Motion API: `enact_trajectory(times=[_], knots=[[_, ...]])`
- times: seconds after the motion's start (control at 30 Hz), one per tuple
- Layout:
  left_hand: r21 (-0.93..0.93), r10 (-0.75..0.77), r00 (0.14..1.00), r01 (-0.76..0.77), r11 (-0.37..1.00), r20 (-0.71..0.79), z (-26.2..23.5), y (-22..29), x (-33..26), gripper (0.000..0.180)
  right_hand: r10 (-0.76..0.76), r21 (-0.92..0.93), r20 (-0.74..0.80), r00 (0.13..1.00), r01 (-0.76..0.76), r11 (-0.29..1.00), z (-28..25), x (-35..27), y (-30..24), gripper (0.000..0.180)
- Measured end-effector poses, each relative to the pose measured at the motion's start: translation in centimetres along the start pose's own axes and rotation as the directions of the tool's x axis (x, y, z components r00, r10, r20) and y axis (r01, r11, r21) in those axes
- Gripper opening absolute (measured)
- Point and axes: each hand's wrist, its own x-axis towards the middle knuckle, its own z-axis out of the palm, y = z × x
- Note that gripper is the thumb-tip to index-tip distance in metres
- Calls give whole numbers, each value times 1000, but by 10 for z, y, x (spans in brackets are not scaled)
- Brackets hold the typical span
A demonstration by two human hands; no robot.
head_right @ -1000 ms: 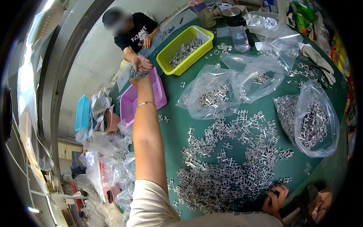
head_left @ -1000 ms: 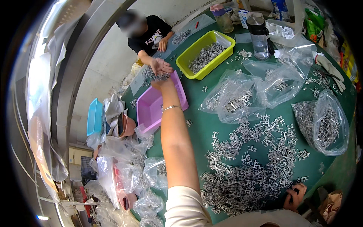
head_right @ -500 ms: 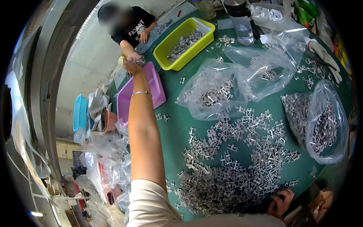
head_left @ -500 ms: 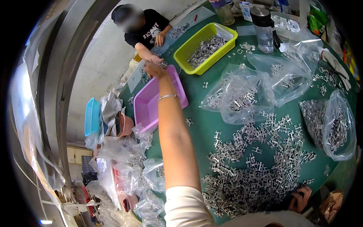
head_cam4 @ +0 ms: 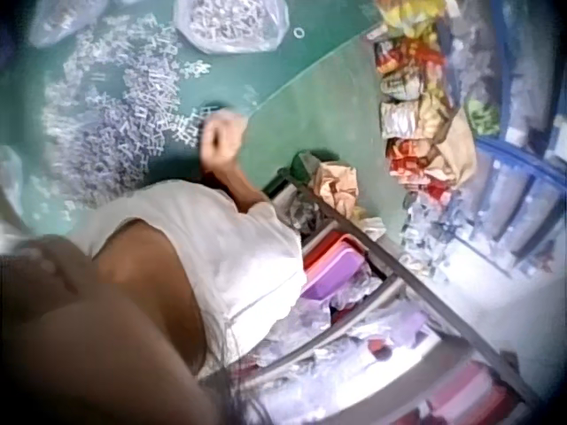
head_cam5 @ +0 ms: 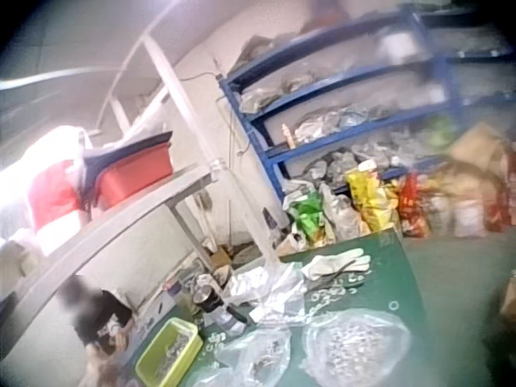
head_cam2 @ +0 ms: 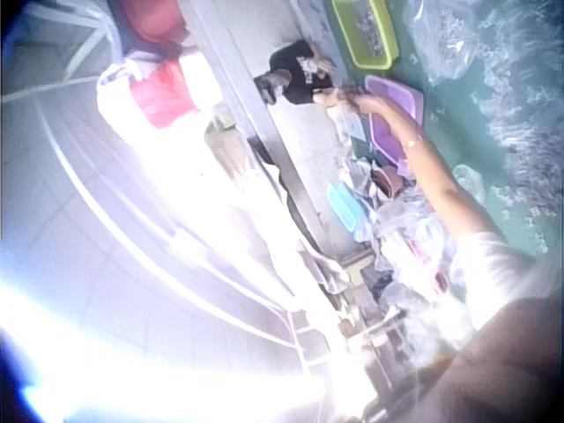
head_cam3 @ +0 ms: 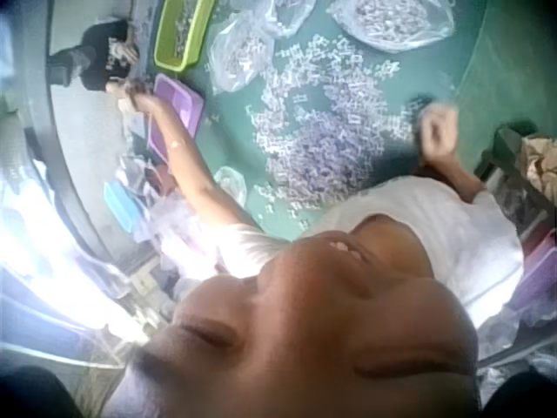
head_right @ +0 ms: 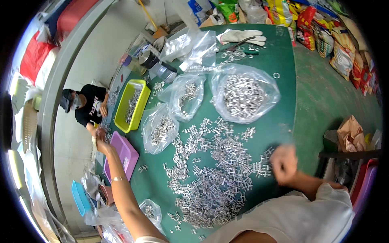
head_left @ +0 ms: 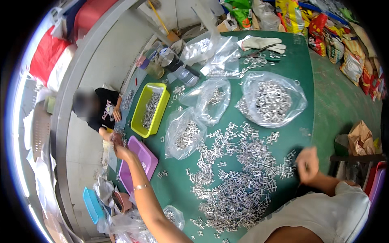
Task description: The person picks up and sorts small H-shaped metal components by hand on a green workbench, occasionally placing them into plastic containers.
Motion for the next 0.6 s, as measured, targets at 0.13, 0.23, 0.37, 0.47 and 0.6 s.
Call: enact_trajectory(times=[0.13, 0.23, 0.37, 0.47, 0.6], knots=[[21, -129, 978, 128, 992, 161, -57, 56, -117, 35, 65, -190, -362, 930, -142, 972, -26, 119, 84, 13], [62, -243, 906, 237, 970, 346, -101, 93, -208, 35, 14, -273, 14, 1000, -10, 962, 7, 203, 175, 17], [243, -361, 901, 304, 921, 242, -152, 127, -326, 29, 360, -790, 331, 872, 48, 611, 60, 261, 222, 11], [476, -238, 955, 129, 870, 177, -205, 138, -393, 24, 273, -731, 300, 914, 37, 681, 70, 256, 261, 12], [707, -60, 998, 18, 707, 34, -246, 132, -484, 23, 26, -651, 72, 997, 27, 759, 54, 250, 289, 22]])
